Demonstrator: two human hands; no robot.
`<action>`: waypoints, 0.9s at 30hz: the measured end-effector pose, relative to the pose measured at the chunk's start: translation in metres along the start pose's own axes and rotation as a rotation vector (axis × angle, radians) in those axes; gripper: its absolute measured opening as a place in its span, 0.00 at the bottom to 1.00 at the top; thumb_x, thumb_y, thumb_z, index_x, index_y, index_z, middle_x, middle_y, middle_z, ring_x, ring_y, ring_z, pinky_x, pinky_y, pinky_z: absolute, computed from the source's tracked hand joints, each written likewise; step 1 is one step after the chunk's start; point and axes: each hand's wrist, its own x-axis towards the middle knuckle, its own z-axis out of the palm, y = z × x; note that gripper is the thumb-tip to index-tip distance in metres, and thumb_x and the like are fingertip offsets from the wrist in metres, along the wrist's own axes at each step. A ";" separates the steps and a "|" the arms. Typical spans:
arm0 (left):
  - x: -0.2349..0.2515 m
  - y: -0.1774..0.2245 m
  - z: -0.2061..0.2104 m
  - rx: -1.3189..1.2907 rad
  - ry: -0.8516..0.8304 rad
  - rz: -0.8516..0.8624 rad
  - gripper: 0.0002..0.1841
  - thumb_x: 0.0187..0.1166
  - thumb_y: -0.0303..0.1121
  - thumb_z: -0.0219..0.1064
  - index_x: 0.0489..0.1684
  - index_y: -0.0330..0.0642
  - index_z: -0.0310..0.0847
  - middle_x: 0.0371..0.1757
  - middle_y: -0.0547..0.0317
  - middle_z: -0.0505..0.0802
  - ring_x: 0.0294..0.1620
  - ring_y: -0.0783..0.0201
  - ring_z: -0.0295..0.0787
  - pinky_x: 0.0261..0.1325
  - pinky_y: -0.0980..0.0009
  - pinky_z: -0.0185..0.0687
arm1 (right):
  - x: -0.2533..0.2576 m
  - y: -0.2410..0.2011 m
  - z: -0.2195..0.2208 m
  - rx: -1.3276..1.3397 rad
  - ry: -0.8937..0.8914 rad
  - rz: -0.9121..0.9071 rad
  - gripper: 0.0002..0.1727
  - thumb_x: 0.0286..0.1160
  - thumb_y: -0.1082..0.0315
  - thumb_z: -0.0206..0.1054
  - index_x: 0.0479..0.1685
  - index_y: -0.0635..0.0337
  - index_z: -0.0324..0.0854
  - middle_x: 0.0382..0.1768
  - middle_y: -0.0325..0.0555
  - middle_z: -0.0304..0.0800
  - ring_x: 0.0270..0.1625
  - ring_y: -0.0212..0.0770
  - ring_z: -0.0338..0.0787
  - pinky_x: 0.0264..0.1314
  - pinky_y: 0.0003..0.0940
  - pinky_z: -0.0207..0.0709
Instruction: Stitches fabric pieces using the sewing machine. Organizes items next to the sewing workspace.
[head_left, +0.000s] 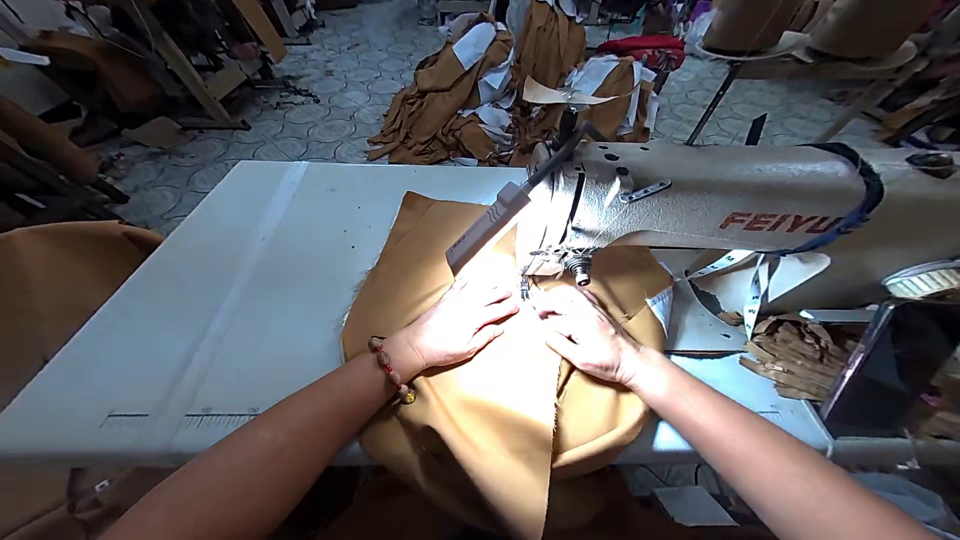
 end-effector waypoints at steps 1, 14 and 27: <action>0.000 0.000 0.000 -0.001 -0.002 -0.001 0.25 0.89 0.44 0.46 0.81 0.54 0.78 0.86 0.56 0.76 0.91 0.51 0.63 0.89 0.33 0.41 | -0.001 0.003 -0.003 0.036 -0.017 -0.027 0.23 0.81 0.60 0.52 0.25 0.64 0.88 0.50 0.53 0.92 0.67 0.50 0.85 0.75 0.49 0.72; -0.020 0.100 0.042 0.094 0.195 -0.403 0.30 0.88 0.50 0.44 0.86 0.53 0.72 0.88 0.55 0.75 0.89 0.41 0.64 0.79 0.25 0.50 | 0.014 -0.063 0.003 -0.190 -0.008 0.426 0.17 0.82 0.65 0.59 0.51 0.63 0.93 0.56 0.56 0.94 0.61 0.59 0.91 0.63 0.57 0.81; -0.025 0.036 0.012 0.049 0.021 -0.131 0.28 0.91 0.50 0.40 0.87 0.62 0.71 0.90 0.59 0.71 0.93 0.47 0.56 0.87 0.31 0.38 | 0.036 -0.075 -0.008 -0.190 -0.325 0.631 0.21 0.90 0.60 0.53 0.70 0.56 0.86 0.69 0.56 0.85 0.77 0.57 0.79 0.75 0.55 0.70</action>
